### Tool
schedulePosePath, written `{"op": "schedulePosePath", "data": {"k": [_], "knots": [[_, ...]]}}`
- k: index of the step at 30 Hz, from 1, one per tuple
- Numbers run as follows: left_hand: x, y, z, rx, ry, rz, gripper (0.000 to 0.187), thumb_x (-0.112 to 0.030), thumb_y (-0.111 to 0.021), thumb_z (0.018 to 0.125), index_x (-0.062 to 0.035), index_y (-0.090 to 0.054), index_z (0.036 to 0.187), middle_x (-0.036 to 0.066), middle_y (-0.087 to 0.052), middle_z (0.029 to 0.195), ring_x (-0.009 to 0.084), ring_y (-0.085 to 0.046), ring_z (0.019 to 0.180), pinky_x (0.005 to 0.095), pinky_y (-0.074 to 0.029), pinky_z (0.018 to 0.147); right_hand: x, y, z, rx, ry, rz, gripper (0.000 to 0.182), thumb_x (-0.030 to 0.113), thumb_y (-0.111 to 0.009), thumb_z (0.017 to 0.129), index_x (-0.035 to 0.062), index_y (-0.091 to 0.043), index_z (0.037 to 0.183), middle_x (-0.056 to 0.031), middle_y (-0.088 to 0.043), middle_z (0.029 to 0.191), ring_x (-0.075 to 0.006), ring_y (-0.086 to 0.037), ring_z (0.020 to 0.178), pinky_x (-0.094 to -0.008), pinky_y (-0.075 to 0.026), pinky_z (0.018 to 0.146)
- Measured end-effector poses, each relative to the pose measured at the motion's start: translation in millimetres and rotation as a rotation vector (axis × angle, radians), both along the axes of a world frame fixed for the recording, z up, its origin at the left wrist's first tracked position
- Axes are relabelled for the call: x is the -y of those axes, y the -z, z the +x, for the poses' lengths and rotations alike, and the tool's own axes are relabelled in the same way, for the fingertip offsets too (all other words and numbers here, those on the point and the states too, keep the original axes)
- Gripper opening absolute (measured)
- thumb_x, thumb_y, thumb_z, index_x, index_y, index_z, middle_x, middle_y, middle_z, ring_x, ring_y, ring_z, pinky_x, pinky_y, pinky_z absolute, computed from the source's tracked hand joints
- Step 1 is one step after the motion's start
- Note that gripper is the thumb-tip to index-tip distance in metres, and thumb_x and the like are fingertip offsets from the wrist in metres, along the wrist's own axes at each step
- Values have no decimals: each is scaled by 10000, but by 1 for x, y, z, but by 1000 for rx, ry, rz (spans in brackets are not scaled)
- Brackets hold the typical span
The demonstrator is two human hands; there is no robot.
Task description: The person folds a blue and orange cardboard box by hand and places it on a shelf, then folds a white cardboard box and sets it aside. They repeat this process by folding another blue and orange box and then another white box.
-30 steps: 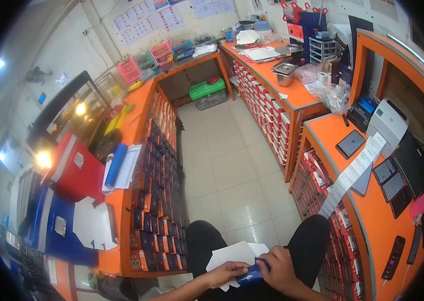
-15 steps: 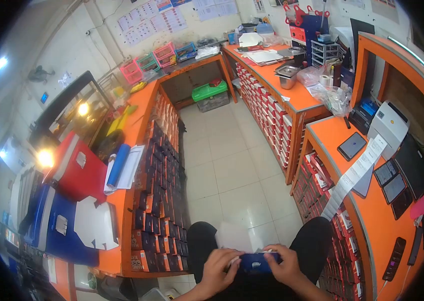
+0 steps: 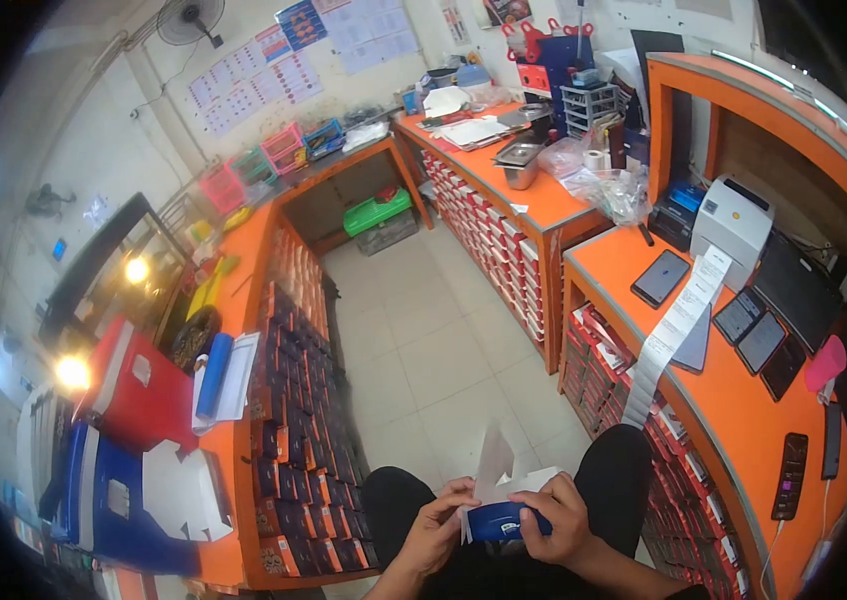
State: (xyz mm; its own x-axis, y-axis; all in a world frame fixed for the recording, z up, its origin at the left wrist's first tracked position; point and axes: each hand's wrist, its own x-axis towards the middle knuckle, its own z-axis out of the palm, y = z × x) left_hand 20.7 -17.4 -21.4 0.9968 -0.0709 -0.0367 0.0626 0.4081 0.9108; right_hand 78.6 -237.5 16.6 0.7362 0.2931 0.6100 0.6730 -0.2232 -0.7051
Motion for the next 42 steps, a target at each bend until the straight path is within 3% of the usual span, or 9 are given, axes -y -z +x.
{"op": "schedulePosePath", "data": {"k": [3, 9, 19, 21, 25, 30, 36, 40, 42], "knots": [[-5, 8, 2, 29, -86, 137, 181, -31, -689, 963, -31, -756, 1132, 63, -442, 1383, 217, -512, 1279, 358, -453, 1076, 1, -1, 4, 55, -6, -29, 227, 61, -695, 796, 33, -758, 1013, -83, -501, 753, -234, -496, 676, -351, -424, 671], [10, -9, -2, 52, -150, 458, 325, -35, -832, 844, -54, -772, 1163, 67, -455, 1315, 194, -557, 1232, 309, -527, 1007, -2, -11, 9, 198, -175, -160, 262, 44, -725, 770, 55, -756, 1030, -48, -498, 759, -216, -516, 688, -355, -417, 661], [16, -15, -3, 113, -221, 422, 366, 36, -859, 780, -6, -747, 1126, 79, -412, 1340, 205, -582, 1214, 359, -563, 1040, -7, -13, 9, 224, -184, -145, 289, 30, -732, 772, 44, -743, 1060, -42, -491, 750, -208, -516, 685, -352, -409, 650], [29, -6, -3, 89, -554, 263, 302, 92, -802, 822, 34, -706, 1102, 89, -407, 1342, 195, -615, 1122, 364, -546, 1034, -7, -13, 9, 242, -192, -118, 287, 23, -729, 772, 46, -744, 1058, -40, -486, 743, -205, -509, 676, -349, -406, 646], [32, 10, -3, 30, -535, 110, 298, 97, -795, 825, 30, -693, 1096, 76, -389, 1372, 211, -596, 1142, 385, -518, 1060, -5, -14, 12, 244, -234, -97, 283, 18, -724, 773, 47, -746, 1054, -37, -487, 737, -203, -506, 671, -348, -405, 643], [25, 5, -2, 184, -206, 115, 316, 96, -811, 807, -4, -742, 1099, 74, -364, 1412, 227, -532, 1286, 372, -493, 1101, 1, -9, 14, 199, -265, -40, 279, 17, -727, 775, 47, -747, 1051, -32, -481, 719, -201, -505, 656, -338, -418, 651], [24, 13, 2, 96, -334, 118, 293, 39, -828, 816, -18, -748, 1092, 83, -415, 1415, 253, -451, 1374, 409, -438, 1119, -5, -8, 6, 205, -286, -24, 273, 16, -743, 772, 47, -745, 1043, -35, -479, 720, -202, -509, 661, -343, -423, 643], [19, 19, 3, 242, -217, 182, 271, 59, -824, 810, -27, -774, 1062, 93, -418, 1366, 266, -483, 1340, 386, -446, 1123, -3, -8, 9, 204, -322, -31, 275, 17, -746, 775, 55, -746, 1048, -38, -489, 730, -202, -519, 669, -348, -426, 645], [8, 32, 2, 323, -144, 365, 456, 25, -831, 826, -50, -672, 1247, 123, -408, 1448, 288, -461, 1367, 415, -413, 1134, -3, -6, 9, 165, -310, -10, 252, 14, -736, 781, 62, -752, 1028, -49, -520, 761, -210, -541, 690, -357, -433, 657]]}}
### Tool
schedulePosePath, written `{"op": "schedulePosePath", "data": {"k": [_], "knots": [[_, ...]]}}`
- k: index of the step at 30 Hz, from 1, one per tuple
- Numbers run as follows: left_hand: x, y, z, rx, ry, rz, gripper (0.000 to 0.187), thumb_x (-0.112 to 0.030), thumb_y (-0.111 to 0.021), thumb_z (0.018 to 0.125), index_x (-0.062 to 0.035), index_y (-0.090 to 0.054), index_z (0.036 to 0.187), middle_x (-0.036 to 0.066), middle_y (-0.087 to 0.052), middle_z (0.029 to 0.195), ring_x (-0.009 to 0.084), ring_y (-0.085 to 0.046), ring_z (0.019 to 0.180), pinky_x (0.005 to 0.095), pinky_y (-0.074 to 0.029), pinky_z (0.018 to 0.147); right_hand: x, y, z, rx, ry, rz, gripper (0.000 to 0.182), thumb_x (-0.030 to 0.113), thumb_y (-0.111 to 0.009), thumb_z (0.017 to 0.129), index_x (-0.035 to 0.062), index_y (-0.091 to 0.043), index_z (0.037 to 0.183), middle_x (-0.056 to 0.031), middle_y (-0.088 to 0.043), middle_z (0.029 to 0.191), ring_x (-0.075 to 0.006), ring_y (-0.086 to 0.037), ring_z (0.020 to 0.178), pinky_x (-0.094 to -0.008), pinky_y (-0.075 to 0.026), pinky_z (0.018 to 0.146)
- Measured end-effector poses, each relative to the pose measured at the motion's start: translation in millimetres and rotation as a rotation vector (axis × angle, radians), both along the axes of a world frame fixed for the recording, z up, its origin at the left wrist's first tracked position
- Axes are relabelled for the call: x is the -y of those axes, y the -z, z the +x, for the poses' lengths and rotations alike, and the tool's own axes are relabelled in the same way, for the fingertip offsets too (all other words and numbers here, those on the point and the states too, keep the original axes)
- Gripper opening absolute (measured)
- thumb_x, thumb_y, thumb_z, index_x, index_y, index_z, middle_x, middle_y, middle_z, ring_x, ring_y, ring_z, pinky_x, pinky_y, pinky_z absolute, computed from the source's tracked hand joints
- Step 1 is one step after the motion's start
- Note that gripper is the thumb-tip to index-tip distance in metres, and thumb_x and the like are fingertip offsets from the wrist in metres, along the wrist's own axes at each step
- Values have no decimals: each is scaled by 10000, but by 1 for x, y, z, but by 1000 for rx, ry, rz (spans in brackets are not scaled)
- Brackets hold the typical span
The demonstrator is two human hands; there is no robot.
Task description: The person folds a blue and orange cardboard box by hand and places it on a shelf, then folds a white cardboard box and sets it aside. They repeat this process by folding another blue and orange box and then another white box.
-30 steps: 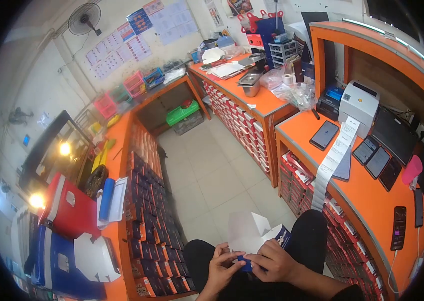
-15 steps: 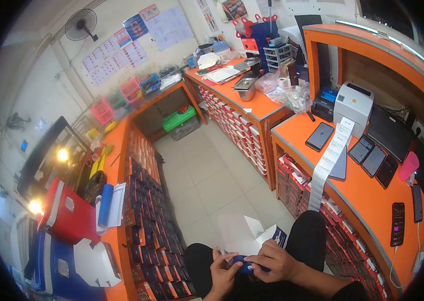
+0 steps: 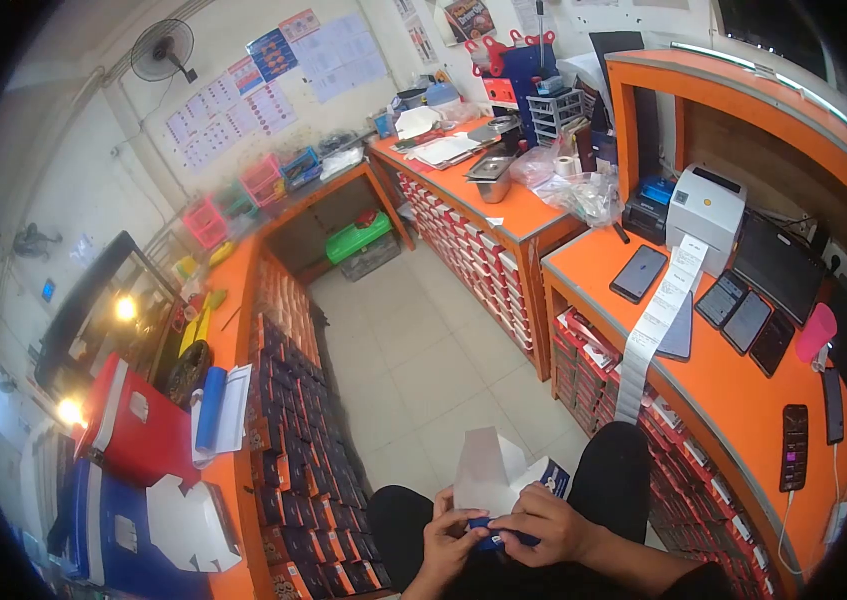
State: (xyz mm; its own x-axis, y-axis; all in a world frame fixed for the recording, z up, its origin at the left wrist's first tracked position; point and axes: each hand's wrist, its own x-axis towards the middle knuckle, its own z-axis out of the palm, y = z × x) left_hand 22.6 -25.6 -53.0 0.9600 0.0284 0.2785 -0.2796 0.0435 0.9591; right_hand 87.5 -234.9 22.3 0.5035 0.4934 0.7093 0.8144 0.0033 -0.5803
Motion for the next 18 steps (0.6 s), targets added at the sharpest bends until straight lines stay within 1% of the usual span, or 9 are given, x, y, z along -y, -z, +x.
{"op": "schedulePosePath", "data": {"k": [1, 3, 4, 6, 7, 9, 11, 13, 18], "knots": [[5, -4, 0, 1, 1, 1, 456, 25, -831, 826, -50, -672, 1247, 123, -408, 1448, 288, -461, 1367, 415, -413, 1134, -1, 1, 1, 1, 1, 1, 252, 14, -736, 781, 62, -752, 1028, -49, -520, 761, -210, -541, 690, -357, -433, 657], [21, -16, -1, 243, -91, -256, 596, -240, -755, 957, -117, -433, 1443, 155, -374, 1550, 308, -423, 1389, 455, -339, 1166, -2, 5, 3, -89, 153, 23, 209, 14, -726, 788, 68, -754, 988, -67, -561, 812, -225, -565, 718, -356, -446, 682], [20, -12, 0, 242, -91, -255, 596, -240, -755, 957, -117, -433, 1443, 155, -374, 1550, 308, -423, 1389, 455, -339, 1166, -1, 5, 5, -90, 153, 24, 209, 14, -726, 788, 68, -754, 988, -67, -561, 812, -225, -565, 718, -356, -446, 682], [15, -2, -1, -49, -19, -798, 597, -486, -532, 1053, -139, -301, 1480, 136, -456, 1492, 308, -428, 1403, 462, -303, 1196, 1, 4, 10, -121, 30, -4, 172, 16, -714, 796, 66, -750, 957, -80, -586, 846, -243, -583, 741, -358, -469, 721], [19, -17, 2, -256, -144, -728, 675, -618, -386, 1056, -101, -359, 1489, 160, -428, 1550, 315, -418, 1426, 434, -279, 1206, 0, 5, 11, -125, 27, -4, 172, 16, -714, 796, 66, -750, 957, -80, -586, 846, -243, -583, 741, -358, -469, 721], [11, -11, 3, -376, -112, -693, 682, -592, -405, 1061, -70, -369, 1499, 161, -435, 1550, 300, -409, 1438, 423, -282, 1206, -3, 5, 11, -102, -111, -49, 165, 16, -706, 799, 69, -748, 950, -86, -600, 869, -260, -595, 754, -358, -487, 758], [6, -15, 6, -490, -72, -659, 690, -567, -424, 1066, -39, -379, 1509, 161, -442, 1549, 286, -401, 1450, 411, -284, 1206, -7, 2, 11, -69, -92, -39, 157, 16, -702, 800, 66, -740, 944, -93, -613, 884, -268, -609, 773, -362, -495, 763], [5, -26, 6, -291, 358, -304, 650, -478, -438, 1090, 11, -391, 1515, 157, -446, 1558, 269, -391, 1464, 397, -274, 1214, -6, 2, 11, -41, -79, -32, 149, 17, -698, 800, 63, -732, 938, -100, -625, 898, -276, -622, 793, -366, -502, 767], [5, -28, 1, -334, 413, -305, 479, -297, -513, 1089, -21, -445, 1474, 177, -420, 1591, 255, -392, 1474, 406, -265, 1226, -2, 9, 8, -88, 114, 13, 108, 22, -672, 801, 31, -671, 909, -123, -693, 903, -300, -658, 798, -395, -524, 752]]}}
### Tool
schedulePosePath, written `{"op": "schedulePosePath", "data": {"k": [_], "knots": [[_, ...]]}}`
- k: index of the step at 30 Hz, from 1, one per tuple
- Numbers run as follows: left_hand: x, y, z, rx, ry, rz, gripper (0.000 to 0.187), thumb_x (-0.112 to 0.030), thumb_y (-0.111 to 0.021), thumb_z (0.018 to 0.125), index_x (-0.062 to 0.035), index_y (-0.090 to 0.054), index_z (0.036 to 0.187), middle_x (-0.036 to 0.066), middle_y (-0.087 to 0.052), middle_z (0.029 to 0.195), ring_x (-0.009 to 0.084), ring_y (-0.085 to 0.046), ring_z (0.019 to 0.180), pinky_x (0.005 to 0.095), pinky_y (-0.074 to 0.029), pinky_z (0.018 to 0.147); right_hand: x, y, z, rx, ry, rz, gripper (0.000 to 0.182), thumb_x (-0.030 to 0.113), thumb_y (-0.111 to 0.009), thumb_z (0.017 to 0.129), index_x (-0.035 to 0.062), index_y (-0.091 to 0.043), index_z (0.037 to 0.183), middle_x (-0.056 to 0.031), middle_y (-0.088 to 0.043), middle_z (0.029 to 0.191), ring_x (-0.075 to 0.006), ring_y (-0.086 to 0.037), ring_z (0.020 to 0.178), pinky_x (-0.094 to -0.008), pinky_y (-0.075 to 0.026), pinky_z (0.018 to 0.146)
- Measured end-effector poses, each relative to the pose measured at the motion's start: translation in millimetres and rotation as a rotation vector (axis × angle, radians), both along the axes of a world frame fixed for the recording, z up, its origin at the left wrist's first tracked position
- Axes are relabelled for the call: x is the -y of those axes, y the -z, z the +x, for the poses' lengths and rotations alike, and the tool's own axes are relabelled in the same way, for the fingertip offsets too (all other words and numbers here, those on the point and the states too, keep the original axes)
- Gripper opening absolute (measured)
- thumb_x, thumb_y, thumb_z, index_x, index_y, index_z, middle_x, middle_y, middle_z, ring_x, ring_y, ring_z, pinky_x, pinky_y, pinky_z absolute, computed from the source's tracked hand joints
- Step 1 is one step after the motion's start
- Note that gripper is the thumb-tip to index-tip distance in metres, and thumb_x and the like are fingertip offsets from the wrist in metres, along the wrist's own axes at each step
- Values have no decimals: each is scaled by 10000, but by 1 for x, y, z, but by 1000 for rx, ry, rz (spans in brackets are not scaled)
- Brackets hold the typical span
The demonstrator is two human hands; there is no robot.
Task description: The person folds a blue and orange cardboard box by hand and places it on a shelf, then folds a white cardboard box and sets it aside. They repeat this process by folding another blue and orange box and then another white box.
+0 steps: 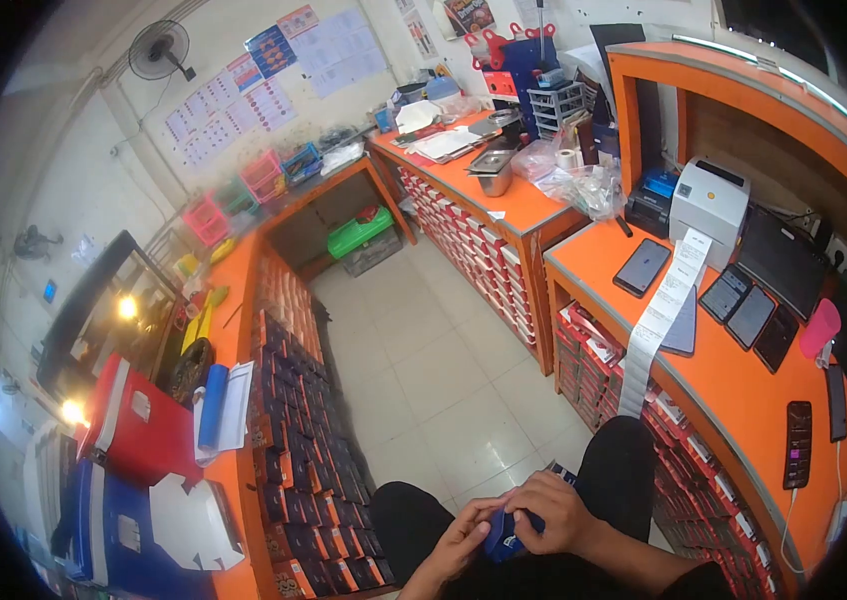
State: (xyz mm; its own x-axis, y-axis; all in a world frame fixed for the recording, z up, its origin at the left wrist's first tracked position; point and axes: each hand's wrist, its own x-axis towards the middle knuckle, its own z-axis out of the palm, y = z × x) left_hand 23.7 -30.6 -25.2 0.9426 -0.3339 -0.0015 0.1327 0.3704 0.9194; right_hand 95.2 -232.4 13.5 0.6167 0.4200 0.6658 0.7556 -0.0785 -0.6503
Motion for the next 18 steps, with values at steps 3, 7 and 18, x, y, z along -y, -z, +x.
{"op": "schedulePosePath", "data": {"k": [3, 7, 18], "knots": [[-2, 3, -2, -33, 14, 8, 401, -225, -546, 1078, -50, -486, 1434, 182, -417, 1593, 255, -390, 1477, 410, -258, 1231, 1, 0, -4, 17, 31, -16, 113, 26, -673, 792, 25, -663, 905, -120, -703, 894, -301, -657, 769, -395, -527, 752], [-7, 18, -1, -73, 60, 24, 384, -261, -606, 1050, -79, -527, 1379, 178, -349, 1636, 250, -339, 1506, 411, -230, 1241, 5, 0, -3, 40, 22, -54, 126, 42, -687, 781, 30, -662, 904, -113, -698, 886, -291, -660, 773, -390, -527, 748], [9, 3, 7, 25, -5, -62, 847, -461, -622, 1001, 25, -277, 1604, 175, -164, 1712, 276, -163, 1582, 394, -120, 1267, 5, -7, 2, 215, -30, -95, 221, 145, -732, 792, 56, -682, 988, -102, -702, 988, -274, -688, 932, -404, -537, 804]]}}
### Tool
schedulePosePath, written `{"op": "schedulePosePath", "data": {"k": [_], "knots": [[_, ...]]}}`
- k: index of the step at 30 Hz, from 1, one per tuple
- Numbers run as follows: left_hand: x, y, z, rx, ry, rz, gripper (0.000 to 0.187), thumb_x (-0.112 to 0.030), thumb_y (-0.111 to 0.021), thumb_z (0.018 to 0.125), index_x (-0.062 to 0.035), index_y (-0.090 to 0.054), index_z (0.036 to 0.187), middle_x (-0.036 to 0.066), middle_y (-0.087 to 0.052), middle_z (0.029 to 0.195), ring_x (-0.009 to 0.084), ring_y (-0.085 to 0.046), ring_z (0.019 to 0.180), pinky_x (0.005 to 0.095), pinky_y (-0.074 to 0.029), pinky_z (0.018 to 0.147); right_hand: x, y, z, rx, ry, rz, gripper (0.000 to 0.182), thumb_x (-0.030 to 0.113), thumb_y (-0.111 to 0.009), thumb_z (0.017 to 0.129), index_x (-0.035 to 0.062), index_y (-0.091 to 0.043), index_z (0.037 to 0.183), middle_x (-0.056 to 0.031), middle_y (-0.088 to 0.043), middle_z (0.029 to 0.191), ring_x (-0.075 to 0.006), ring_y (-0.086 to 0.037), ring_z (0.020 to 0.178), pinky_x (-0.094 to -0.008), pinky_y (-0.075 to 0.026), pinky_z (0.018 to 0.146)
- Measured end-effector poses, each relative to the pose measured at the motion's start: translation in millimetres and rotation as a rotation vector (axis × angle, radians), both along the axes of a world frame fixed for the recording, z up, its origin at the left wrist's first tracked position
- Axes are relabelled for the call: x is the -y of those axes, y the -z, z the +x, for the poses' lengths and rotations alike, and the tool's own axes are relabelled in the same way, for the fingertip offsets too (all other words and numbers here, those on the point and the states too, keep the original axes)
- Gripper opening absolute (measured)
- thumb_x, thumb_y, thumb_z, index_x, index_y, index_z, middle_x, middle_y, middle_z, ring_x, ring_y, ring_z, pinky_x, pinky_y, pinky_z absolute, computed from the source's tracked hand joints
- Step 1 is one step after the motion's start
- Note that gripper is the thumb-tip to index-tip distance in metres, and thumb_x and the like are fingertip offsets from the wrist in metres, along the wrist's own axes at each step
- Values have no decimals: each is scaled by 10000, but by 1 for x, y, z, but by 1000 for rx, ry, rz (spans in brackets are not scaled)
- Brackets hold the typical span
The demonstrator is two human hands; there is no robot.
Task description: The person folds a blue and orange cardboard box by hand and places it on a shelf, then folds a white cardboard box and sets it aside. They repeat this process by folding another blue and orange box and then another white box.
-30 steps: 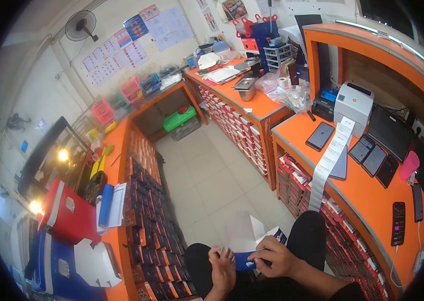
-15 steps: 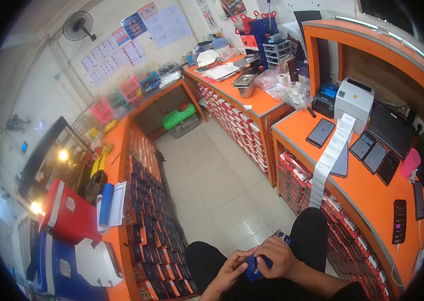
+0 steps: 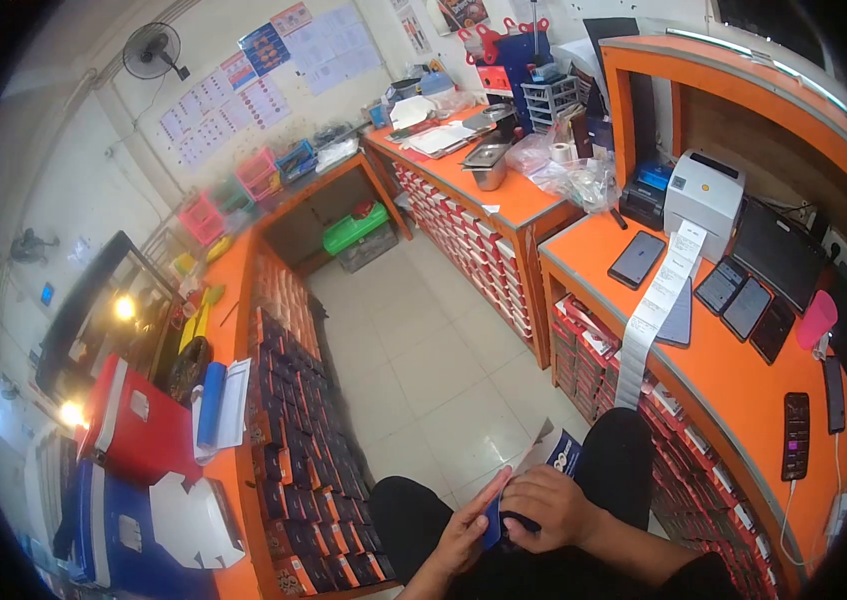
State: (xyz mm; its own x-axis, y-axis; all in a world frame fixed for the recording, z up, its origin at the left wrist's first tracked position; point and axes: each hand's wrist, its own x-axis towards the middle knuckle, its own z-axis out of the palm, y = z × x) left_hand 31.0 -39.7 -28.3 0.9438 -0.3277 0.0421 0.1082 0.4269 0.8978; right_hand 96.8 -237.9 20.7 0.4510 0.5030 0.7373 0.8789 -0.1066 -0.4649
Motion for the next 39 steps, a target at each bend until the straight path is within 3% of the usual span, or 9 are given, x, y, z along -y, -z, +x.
{"op": "schedulePosePath", "data": {"k": [14, 16, 20, 22, 29, 31, 34, 36, 39], "knots": [[5, 6, -6, 112, -191, 259, 485, -133, -679, 994, -18, -567, 1451, 196, -437, 1594, 304, -427, 1469, 413, -291, 1220, 4, -5, -2, 2, -7, -33, 249, 132, -717, 804, 55, -687, 1039, -87, -708, 958, -252, -691, 902, -374, -501, 780], [1, -13, -4, 319, -199, 652, 542, -115, -746, 935, -29, -574, 1441, 195, -512, 1535, 315, -517, 1403, 395, -391, 1170, 6, -5, 0, 6, 9, -22, 249, 121, -718, 799, 50, -686, 1035, -92, -704, 930, -254, -685, 875, -374, -500, 774], [-8, -52, -3, 518, -165, 798, 625, -128, -766, 904, -131, -533, 1484, 160, -541, 1485, 340, -611, 1276, 383, -529, 1046, 8, -5, 3, -91, 54, 52, 246, 77, -700, 784, 35, -680, 1026, -109, -674, 872, -272, -651, 803, -390, -502, 738], [-12, -67, -4, 587, 54, 978, 615, -145, -774, 899, -155, -527, 1462, 143, -504, 1473, 356, -631, 1222, 402, -583, 962, 7, -3, 2, -112, 32, 110, 247, 64, -691, 779, 33, -679, 1024, -113, -663, 876, -275, -641, 791, -394, -502, 723], [-19, -49, -1, 613, 21, 1052, 559, -160, -858, 825, -102, -602, 1319, 150, -510, 1388, 319, -654, 1194, 398, -630, 902, 2, -2, -5, -71, 33, 39, 229, 48, -690, 772, 36, -683, 1000, -121, -636, 961, -287, -626, 778, -390, -511, 708], [-17, -33, -4, 298, -312, 968, 601, -115, -891, 783, -71, -564, 1284, 169, -510, 1357, 285, -660, 1170, 370, -660, 823, 2, -4, -4, -43, 30, 15, 217, 47, -691, 774, 37, -684, 991, -120, -633, 955, -289, -624, 776, -392, -514, 711], [-6, -21, -2, 255, -513, 809, 648, -74, -913, 748, -56, -530, 1271, 184, -496, 1365, 252, -662, 1126, 319, -674, 762, 3, -2, -3, -39, 70, 31, 197, 52, -695, 775, 42, -687, 972, -116, -622, 935, -290, -617, 771, -396, -517, 715], [0, -26, -7, 276, -489, 850, 618, -81, -883, 790, -49, -540, 1303, 180, -532, 1326, 263, -663, 1095, 327, -646, 802, 3, 1, -1, -57, 54, 56, 196, 59, -694, 780, 40, -687, 975, -115, -607, 919, -294, -617, 779, -396, -520, 716], [1, -9, -12, 633, -360, 926, 626, -95, -846, 810, -38, -552, 1361, 190, -601, 1280, 322, -627, 1138, 418, -518, 951, -1, 3, -1, -78, 45, 90, 212, 73, -704, 777, 31, -686, 985, -123, -606, 931, -296, -617, 786, -396, -521, 714]]}}
